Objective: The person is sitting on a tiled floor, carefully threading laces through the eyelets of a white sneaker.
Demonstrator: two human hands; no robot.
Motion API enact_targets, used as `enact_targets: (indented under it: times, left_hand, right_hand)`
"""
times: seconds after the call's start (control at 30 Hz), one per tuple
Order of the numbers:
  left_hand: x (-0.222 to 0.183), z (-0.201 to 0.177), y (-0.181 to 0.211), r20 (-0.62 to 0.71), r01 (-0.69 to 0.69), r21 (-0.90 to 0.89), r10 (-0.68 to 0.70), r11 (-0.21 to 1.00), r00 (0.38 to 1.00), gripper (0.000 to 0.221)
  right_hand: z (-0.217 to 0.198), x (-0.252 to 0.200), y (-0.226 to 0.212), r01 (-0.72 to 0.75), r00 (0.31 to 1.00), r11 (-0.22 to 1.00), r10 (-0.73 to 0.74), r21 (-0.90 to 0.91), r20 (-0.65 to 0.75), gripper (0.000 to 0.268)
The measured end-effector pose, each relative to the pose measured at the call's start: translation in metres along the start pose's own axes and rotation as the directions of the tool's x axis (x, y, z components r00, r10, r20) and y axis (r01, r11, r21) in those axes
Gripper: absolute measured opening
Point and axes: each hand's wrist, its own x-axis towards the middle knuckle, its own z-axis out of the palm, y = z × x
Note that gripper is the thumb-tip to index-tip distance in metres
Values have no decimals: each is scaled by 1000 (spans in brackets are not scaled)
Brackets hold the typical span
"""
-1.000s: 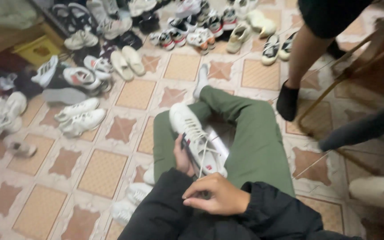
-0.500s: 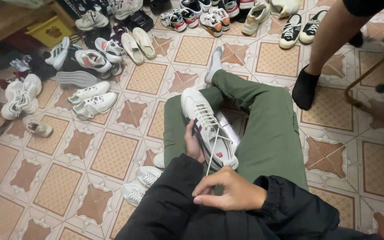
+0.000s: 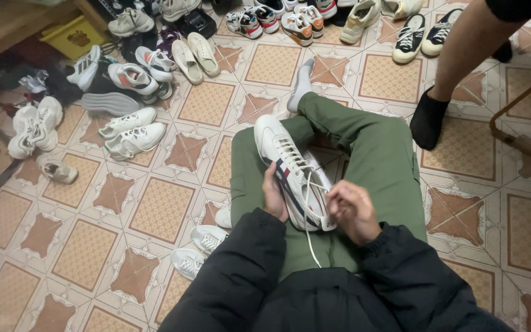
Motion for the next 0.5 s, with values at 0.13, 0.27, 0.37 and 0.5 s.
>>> enact_targets:
  times: [0.13,0.27,0.37,0.5]
  left_hand:
    - [3,-10,-8,-18,-43,-34,43,998,999,76]
    - [6,-15,-10,-11,-125,-24,125,992,992,79]
    - [4,-16,-16,17,-163,-10,163,987,986,79]
    - [-3,-14,-24,36,-187,5,186,982,982,79]
  right_hand:
    - [-5,3,-3,55,979,988,-82,-143,-185,30]
    - [9,2,-9,280,944,736,-327,-616,38,19]
    - [26,-3,-24,321,927,562,-351,-762,132,21]
    - [38,-5,-33,415,880,387,-400,-824,255,21]
